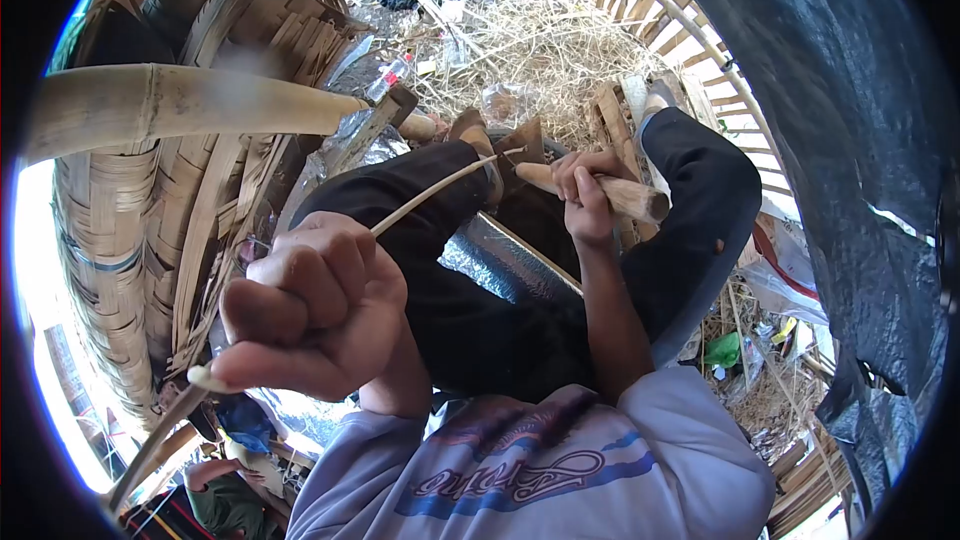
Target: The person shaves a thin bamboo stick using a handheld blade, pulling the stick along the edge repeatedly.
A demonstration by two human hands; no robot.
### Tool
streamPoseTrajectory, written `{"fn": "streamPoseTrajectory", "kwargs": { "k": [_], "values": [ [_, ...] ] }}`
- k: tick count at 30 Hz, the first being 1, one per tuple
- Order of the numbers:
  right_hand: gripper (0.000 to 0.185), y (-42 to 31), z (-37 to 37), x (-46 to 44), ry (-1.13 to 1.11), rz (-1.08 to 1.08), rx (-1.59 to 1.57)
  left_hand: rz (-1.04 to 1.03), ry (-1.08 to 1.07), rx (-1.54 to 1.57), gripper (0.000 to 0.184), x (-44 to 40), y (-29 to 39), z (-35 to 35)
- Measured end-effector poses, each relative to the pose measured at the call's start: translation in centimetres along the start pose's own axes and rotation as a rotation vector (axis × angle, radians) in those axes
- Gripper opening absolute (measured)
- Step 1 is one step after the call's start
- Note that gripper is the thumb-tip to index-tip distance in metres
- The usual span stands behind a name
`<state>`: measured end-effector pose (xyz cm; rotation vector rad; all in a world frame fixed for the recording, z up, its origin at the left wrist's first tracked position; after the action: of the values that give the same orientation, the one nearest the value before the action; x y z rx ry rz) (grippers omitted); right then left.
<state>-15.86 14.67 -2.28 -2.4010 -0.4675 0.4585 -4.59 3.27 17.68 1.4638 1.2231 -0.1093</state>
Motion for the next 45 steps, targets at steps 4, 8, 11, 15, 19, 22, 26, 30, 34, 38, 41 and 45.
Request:
{"fn": "streamPoseTrajectory", "kwargs": {
  "k": [4,8,11,15,19,22,26,30,34,38,41,45],
  "values": [
    [0.011,6.3,5.8,1.3,-0.017,0.017,0.598,0.001,0.055,0.006,0.045,0.3,0.0,0.0],
    [0.011,6.2,5.6,0.7,0.211,-0.19,0.317,-0.001,0.007,0.008,0.045,0.1,-0.1,-0.2],
    [0.01,4.0,3.4,0.4,0.136,-0.06,0.181,0.005,0.016,0.017,0.045,0.1,0.0,0.2],
    [0.012,7.0,6.0,1.2,0.128,-0.052,0.292,0.007,0.069,-0.002,0.045,0.3,0.2,0.7],
    [0.009,5.9,4.8,0.1,0.194,-0.152,0.286,0.009,0.006,-0.009,0.045,0.0,0.2,0.6],
    [0.007,4.8,3.8,0.6,0.108,-0.075,0.261,0.005,0.039,-0.027,0.045,0.2,0.3,0.9],
    [0.008,6.9,6.2,0.1,0.119,-0.055,0.392,0.011,0.037,-0.007,0.045,0.2,0.4,0.8],
    [0.007,5.8,5.2,-0.4,0.189,-0.138,0.227,0.012,0.042,0.009,0.045,0.3,0.3,0.8],
    [0.007,6.4,5.2,1.5,0.047,-0.068,0.259,0.015,0.022,-0.008,0.045,0.8,0.7,1.0],
    [0.006,7.6,6.9,-0.2,0.163,-0.118,0.289,0.021,0.021,0.021,0.045,0.4,0.4,0.6],
    [0.007,6.2,5.3,-0.2,0.09,-0.107,0.235,-0.002,0.016,0.011,0.045,0.0,0.2,0.7],
    [0.008,6.0,4.2,0.0,0.129,-0.107,0.353,0.018,0.034,0.03,0.045,0.8,0.6,1.0]
  ]
}}
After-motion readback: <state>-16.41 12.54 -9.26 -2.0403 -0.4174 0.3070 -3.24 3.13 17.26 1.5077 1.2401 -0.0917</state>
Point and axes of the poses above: each hand's wrist, its own x-axis away from the middle knuckle, its own z-axis out of the back of the hand, y = z × x, the point moved 1 cm from there along -x, towards the middle knuckle, and after that the axes turned 3 degrees about -x, right-handed, at the moved point
